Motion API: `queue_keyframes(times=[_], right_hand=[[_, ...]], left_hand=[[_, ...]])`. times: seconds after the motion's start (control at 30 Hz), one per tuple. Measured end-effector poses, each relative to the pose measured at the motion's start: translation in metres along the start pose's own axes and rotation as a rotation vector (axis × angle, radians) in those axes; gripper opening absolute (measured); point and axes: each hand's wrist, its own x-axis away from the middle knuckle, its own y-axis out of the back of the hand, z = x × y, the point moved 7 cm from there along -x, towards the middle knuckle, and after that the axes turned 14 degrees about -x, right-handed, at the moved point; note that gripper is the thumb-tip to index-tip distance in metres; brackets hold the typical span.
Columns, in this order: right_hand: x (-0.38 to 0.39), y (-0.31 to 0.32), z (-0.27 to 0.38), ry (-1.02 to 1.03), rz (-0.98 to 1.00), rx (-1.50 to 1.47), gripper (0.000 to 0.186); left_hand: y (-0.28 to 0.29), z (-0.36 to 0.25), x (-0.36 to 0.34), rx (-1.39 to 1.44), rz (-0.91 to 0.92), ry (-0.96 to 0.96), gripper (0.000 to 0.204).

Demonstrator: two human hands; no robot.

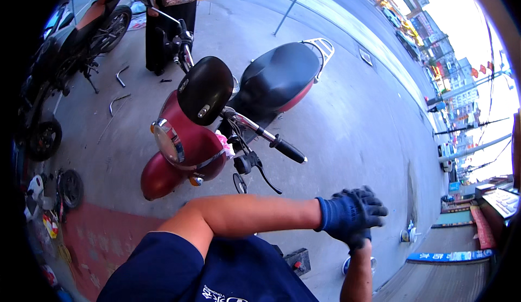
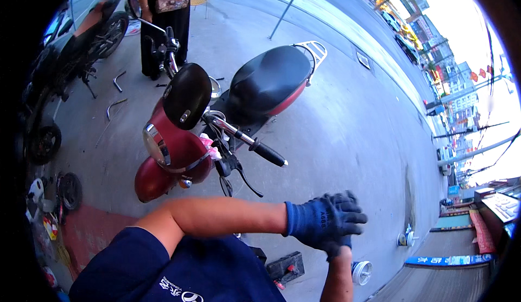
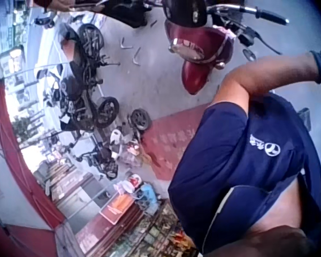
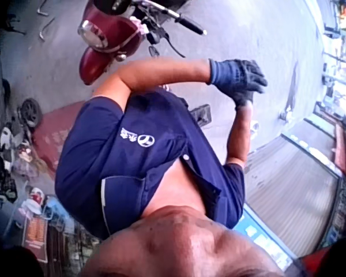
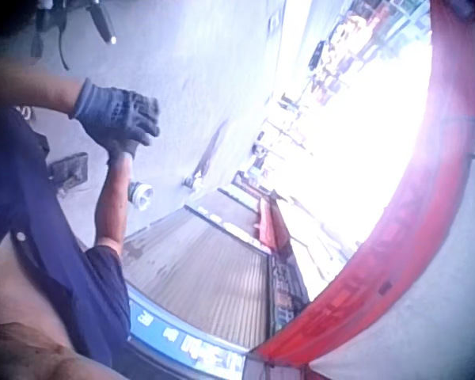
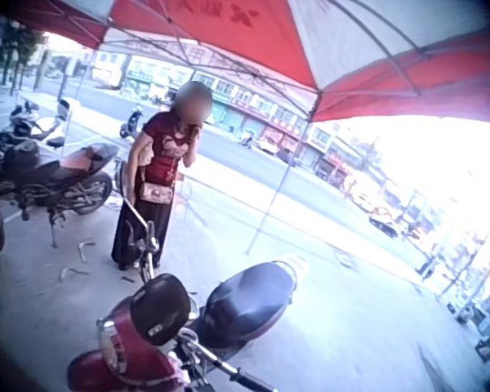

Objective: The person uses a power drill to unscrew and reattach components on the front of a red motorcycle. The person also manipulates wires and small plastic parts by hand.

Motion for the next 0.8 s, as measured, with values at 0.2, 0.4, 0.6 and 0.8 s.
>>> queue_keyframes(times=[0.2,0.4,0.6,0.8], right_hand=[[-0.025,0.032,0.101,0.140,0.136,-0.065,0.033],[-0.044,-0.032,0.011,-0.380,0.379,-0.741,0.024],[-0.100,-0.145,-0.129,-0.713,-0.150,-1.272,0.022],[-0.113,-0.489,-0.195,-0.656,0.712,-0.689,0.039]], left_hand=[[-0.061,-0.006,0.026,0.275,0.677,0.086,0.021],[-0.072,-0.014,-0.007,0.037,0.343,-0.002,0.010],[0.020,0.086,0.016,0.147,0.200,0.379,0.012],[0.103,0.178,0.118,-0.904,0.705,0.617,0.019]])
